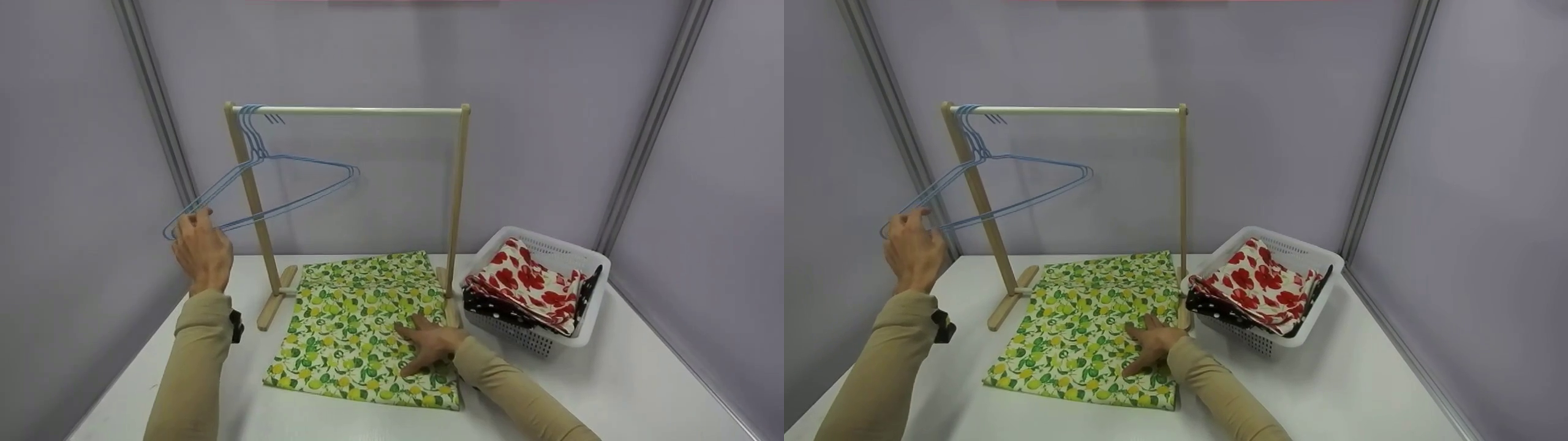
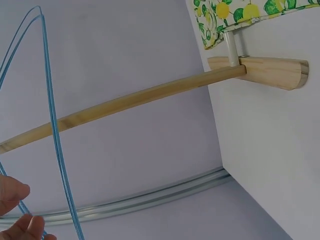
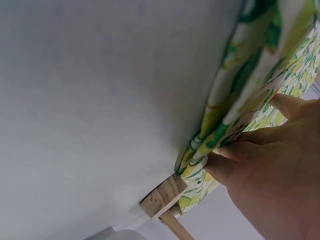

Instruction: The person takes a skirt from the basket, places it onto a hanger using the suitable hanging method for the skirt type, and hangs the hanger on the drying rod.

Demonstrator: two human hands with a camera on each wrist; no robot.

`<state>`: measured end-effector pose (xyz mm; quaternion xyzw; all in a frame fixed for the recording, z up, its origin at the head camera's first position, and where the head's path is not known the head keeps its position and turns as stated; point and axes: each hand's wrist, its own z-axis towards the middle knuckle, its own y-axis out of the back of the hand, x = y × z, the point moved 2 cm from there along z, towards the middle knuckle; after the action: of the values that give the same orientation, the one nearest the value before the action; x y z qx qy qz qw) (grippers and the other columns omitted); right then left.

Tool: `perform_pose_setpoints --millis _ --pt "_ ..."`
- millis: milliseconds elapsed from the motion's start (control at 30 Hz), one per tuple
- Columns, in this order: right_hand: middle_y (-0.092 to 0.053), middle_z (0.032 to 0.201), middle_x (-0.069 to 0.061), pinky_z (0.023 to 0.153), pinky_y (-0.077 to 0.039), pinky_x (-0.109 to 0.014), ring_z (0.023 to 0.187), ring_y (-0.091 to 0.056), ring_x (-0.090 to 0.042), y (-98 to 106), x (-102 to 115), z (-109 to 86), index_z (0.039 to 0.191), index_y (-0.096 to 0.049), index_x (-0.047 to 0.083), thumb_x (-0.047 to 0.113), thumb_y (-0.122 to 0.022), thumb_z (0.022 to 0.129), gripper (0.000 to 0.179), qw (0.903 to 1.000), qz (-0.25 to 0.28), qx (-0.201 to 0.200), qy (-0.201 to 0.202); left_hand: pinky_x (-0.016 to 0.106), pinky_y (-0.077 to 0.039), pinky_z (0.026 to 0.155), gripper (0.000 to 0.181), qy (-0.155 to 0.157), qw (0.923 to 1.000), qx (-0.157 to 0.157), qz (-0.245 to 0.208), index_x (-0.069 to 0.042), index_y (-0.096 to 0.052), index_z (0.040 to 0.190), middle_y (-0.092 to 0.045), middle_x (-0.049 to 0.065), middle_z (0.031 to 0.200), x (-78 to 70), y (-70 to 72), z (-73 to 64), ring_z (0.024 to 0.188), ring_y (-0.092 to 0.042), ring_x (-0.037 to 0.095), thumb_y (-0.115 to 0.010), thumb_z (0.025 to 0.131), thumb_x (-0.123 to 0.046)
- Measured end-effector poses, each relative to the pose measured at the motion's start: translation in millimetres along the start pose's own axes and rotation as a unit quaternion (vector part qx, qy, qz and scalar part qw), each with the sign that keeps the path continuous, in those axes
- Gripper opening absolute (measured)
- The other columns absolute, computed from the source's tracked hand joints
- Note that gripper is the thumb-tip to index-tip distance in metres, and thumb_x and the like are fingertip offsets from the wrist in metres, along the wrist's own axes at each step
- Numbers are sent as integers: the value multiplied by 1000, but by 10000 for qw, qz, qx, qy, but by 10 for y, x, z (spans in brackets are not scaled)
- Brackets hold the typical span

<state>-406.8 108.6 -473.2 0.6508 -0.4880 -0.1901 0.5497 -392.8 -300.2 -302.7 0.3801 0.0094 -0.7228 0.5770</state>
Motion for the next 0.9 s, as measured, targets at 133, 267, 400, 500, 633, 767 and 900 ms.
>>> perform_pose_setpoints --millis 133,267,400,500,633,767,900 --pt "-5 165 -13 115 -22 -62 151 -10 -35 -2 3 5 156 -17 39 70 -70 74 103 10000 -6 -11 30 62 -38 96 37 -67 9996 -219 164 3 -54 130 -50 30 130 8 23 24 121 -45 47 -51 93 3" --pt "-4 165 -12 115 -23 -62 152 -9 -34 3 3 4 156 -18 39 69 -71 75 101 10000 35 6 45 63 -32 102 43 -118 9997 -61 221 3 -46 138 -46 29 138 26 32 44 129 -39 47 -48 95 2" --pt "-3 165 -13 115 -24 -61 152 -9 -35 -3 -3 12 156 -18 40 68 -71 75 100 10000 74 35 57 63 -30 104 43 -43 9996 190 201 3 -45 139 -47 30 137 49 27 40 130 -40 47 -45 95 2" --pt "-3 165 -13 115 -24 -60 151 -10 -36 -10 -12 16 156 -18 40 68 -71 75 101 9999 90 11 55 64 -31 101 39 5 9992 338 205 5 -47 134 -49 32 131 52 15 36 125 -42 49 -44 96 2" --pt "-4 165 -13 115 -25 -60 151 -12 -37 -22 -17 20 156 -19 40 69 -71 74 101 9999 82 -32 52 64 -32 99 36 14 9990 368 239 5 -50 130 -49 32 128 60 4 39 121 -44 50 -44 95 2" --pt "-3 165 -14 115 -26 -60 150 -13 -38 -28 -20 17 156 -19 40 69 -71 74 101 9999 124 -41 24 65 -31 102 40 47 9991 275 305 5 -48 134 -45 33 134 81 11 53 124 -41 51 -47 94 3" --pt "-3 165 -13 115 -24 -60 150 -12 -38 -24 -22 9 156 -19 40 68 -72 74 101 9998 181 -49 18 65 -30 104 43 136 9984 399 383 7 -44 137 -42 33 137 105 23 70 127 -39 51 -46 94 2"
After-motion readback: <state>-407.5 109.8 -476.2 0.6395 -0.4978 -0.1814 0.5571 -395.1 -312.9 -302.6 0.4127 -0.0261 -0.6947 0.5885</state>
